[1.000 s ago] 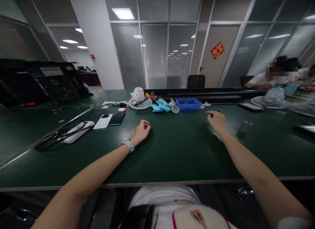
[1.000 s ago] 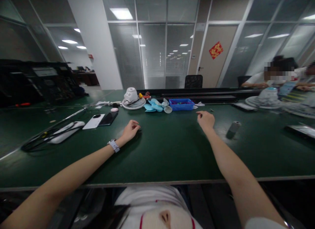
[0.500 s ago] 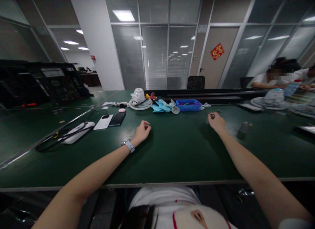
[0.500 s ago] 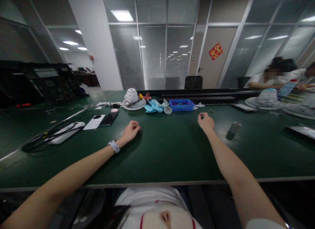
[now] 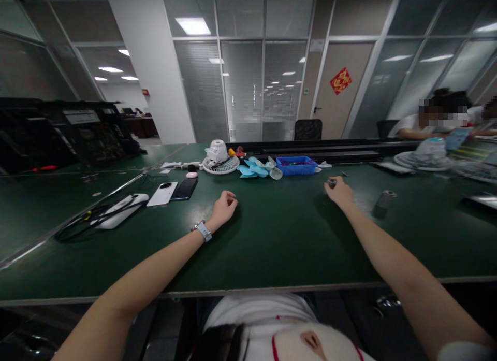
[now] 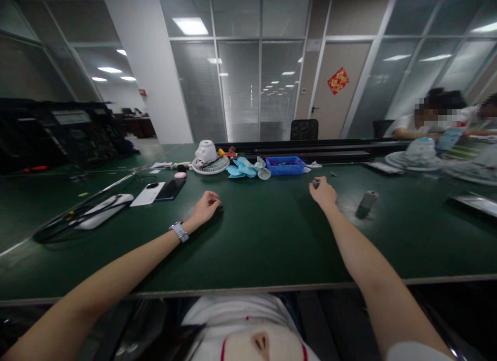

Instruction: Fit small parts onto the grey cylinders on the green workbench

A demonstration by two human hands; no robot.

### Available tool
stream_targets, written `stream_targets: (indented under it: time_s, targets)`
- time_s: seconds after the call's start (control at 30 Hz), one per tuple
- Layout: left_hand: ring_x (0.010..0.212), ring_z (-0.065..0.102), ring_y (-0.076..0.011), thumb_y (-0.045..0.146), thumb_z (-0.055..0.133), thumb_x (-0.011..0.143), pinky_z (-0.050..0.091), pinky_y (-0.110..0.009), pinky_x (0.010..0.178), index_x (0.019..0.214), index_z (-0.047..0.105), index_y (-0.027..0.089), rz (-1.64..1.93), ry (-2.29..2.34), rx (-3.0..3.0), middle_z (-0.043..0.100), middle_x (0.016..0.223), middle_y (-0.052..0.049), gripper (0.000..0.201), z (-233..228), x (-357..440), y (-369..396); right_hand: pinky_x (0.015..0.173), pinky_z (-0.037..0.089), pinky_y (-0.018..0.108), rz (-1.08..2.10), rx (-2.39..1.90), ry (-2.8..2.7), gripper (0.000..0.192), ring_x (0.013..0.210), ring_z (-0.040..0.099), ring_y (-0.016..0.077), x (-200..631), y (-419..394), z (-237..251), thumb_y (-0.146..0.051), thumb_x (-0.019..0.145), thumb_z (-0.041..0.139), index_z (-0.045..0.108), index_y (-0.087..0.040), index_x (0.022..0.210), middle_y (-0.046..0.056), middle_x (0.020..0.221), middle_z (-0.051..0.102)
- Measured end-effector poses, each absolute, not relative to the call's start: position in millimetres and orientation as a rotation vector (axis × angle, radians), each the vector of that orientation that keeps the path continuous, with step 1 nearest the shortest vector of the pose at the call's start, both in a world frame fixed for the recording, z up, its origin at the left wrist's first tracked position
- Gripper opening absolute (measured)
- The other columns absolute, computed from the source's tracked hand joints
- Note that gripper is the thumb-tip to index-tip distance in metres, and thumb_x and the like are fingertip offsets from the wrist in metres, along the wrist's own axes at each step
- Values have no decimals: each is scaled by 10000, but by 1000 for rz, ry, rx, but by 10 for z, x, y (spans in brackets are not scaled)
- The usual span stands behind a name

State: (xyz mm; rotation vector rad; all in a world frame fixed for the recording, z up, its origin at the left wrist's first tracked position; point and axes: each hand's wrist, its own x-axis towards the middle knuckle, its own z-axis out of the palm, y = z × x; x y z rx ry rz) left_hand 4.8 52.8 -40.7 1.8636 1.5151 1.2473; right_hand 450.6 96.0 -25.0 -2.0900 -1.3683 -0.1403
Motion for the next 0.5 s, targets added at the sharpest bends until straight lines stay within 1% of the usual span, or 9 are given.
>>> stream_targets:
  time_s: [0.13,0.33,0.5]
  targets:
    - [809,674,-196,209,588,810,499,-331,762,967,508,215,1237,1513,1862,704,845,-31,176,-400,48,525,809,490,398,-139,-2097,-1388,486,949,664,301,4513,969,-250,-453,861,562,559,-192,1271,166,1064,689]
    - [805,677,-193,213,607,796,500,-333,777,957,510,223,1241,1487,1841,703,833,-16,189,-402,42,520,797,497,390,-144,-2102,-1404,488,943,669,296,4525,970,-275,-434,859,578,540,-193,1282,164,1080,687]
    - [814,673,-189,197,604,794,503,-326,773,954,521,223,1242,1493,1825,697,832,-13,182,-381,54,506,835,494,394,-177,-2032,-1396,457,976,667,292,4491,965,-289,-401,878,576,552,-177,1275,168,1102,687]
